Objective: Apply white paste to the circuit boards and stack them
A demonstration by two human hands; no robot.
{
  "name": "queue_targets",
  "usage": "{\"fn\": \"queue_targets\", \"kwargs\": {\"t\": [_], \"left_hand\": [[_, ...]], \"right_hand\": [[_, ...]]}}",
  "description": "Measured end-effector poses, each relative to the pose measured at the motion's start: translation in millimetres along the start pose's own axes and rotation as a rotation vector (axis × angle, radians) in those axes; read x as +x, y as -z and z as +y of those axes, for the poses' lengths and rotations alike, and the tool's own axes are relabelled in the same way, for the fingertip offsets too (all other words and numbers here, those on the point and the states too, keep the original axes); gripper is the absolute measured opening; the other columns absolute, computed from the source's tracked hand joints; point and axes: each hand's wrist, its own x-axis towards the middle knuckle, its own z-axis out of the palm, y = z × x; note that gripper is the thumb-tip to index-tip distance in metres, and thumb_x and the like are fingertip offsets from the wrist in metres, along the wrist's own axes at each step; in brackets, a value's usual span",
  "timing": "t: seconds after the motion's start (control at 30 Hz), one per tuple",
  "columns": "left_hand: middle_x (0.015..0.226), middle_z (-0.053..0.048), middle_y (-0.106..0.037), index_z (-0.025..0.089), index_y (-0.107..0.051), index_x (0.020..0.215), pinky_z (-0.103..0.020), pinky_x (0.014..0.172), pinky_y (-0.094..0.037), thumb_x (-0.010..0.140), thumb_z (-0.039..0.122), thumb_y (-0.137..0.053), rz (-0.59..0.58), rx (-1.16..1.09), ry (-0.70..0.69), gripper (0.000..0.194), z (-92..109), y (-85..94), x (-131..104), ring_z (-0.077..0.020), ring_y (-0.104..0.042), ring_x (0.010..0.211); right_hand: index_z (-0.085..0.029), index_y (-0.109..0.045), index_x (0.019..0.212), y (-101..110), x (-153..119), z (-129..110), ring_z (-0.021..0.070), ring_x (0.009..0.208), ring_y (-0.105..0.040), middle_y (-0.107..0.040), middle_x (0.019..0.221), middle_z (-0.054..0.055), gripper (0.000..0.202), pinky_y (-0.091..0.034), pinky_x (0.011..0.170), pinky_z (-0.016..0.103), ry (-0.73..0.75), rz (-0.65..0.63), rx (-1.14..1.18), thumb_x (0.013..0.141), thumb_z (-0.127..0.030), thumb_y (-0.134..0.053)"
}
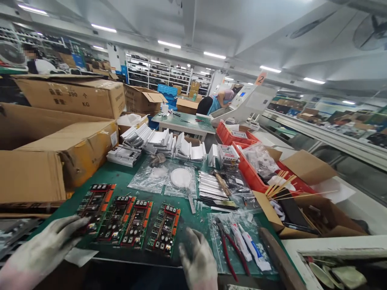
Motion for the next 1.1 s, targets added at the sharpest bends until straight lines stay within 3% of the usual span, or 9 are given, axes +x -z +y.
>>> {"fn": "queue_targets", "kwargs": {"t": [0.07, 0.17, 0.33, 0.5, 0.63, 0.77, 0.93, 1.1], "left_hand": [[0.112, 0.002, -0.067, 0.034, -0.062, 0.115, -0.042, 0.082, -0.060, 0.097, 0.043, -0.034, -0.044, 0.023, 0.104, 0.035, -17, 4.2, -15, -0.0242, -0.067, 0.099], [0.112, 0.003, -0.067, 0.034, -0.064, 0.112, -0.041, 0.082, -0.060, 0.094, 0.040, -0.037, -0.095, 0.005, 0.159, 0.033, -25, 1.4, -32, -0.0249, -0.067, 0.100], [0.111, -0.003, -0.068, 0.028, -0.068, 0.110, -0.036, 0.086, -0.059, 0.090, 0.032, -0.043, -0.150, -0.055, 0.162, 0.032, -17, -11.7, -35, -0.0231, -0.068, 0.101], [0.115, -0.006, -0.068, 0.025, -0.069, 0.107, -0.030, 0.092, -0.056, 0.083, 0.034, -0.052, -0.169, -0.170, 0.178, 0.031, -2, -9.3, -22, -0.0213, -0.068, 0.103], [0.129, -0.007, -0.062, 0.025, -0.069, 0.099, -0.040, 0.104, -0.049, 0.077, 0.046, -0.062, -0.187, -0.175, 0.321, 0.030, 4, -7.6, -18, -0.0272, -0.059, 0.120], [0.126, -0.006, -0.065, 0.024, -0.066, 0.095, -0.039, 0.106, -0.047, 0.081, 0.042, -0.055, -0.228, -0.237, 0.437, 0.025, 2, -12.8, -23, -0.0240, -0.058, 0.122], [0.124, -0.005, -0.067, 0.024, -0.065, 0.097, -0.038, 0.106, -0.046, 0.081, 0.042, -0.056, -0.207, -0.271, 0.501, 0.025, -4, -15.4, -28, -0.0238, -0.059, 0.121], [0.126, -0.005, -0.065, 0.024, -0.066, 0.096, -0.039, 0.107, -0.045, 0.080, 0.039, -0.058, -0.211, -0.307, 0.491, 0.023, 6, -21.4, -26, -0.0235, -0.058, 0.123]], "right_hand": [[-0.027, -0.067, 0.114, -15, -2, -8, 0.0217, 0.103, -0.067, -0.068, 0.116, 0.005, 0.031, -0.055, 0.088, 0.031, 0.004, 0.002, 0.048, 0.087, -0.034, -0.054], [-0.028, -0.069, 0.107, -31, -6, -17, 0.0233, 0.110, -0.064, -0.065, 0.120, 0.005, 0.026, -0.055, 0.090, 0.033, 0.018, 0.052, 0.104, 0.084, -0.032, -0.057], [-0.030, -0.070, 0.107, -49, -10, -24, 0.0262, 0.120, -0.058, -0.061, 0.128, 0.005, 0.027, -0.053, 0.095, 0.038, 0.116, 0.069, 0.099, 0.082, -0.028, -0.060], [-0.031, -0.070, 0.108, -60, -13, -17, 0.0285, 0.125, -0.053, -0.062, 0.128, 0.004, 0.027, -0.051, 0.099, 0.044, 0.234, 0.053, 0.061, 0.084, -0.025, -0.057], [-0.030, -0.070, 0.108, -68, -14, -7, 0.0301, 0.127, -0.051, -0.063, 0.127, 0.004, 0.026, -0.052, 0.098, 0.046, 0.299, 0.080, 0.071, 0.088, -0.025, -0.054], [-0.028, -0.071, 0.104, -71, -13, -1, 0.0308, 0.129, -0.050, -0.063, 0.126, 0.005, 0.024, -0.052, 0.097, 0.046, 0.293, 0.067, 0.066, 0.089, -0.028, -0.051], [-0.028, -0.071, 0.100, -70, -10, 2, 0.0307, 0.128, -0.050, -0.065, 0.123, 0.005, 0.024, -0.053, 0.096, 0.046, 0.309, 0.047, 0.113, 0.090, -0.027, -0.049], [-0.027, -0.070, 0.100, -70, -7, 3, 0.0293, 0.131, -0.047, -0.066, 0.123, 0.003, 0.026, -0.052, 0.099, 0.044, 0.302, 0.014, 0.138, 0.090, -0.024, -0.047]]}}
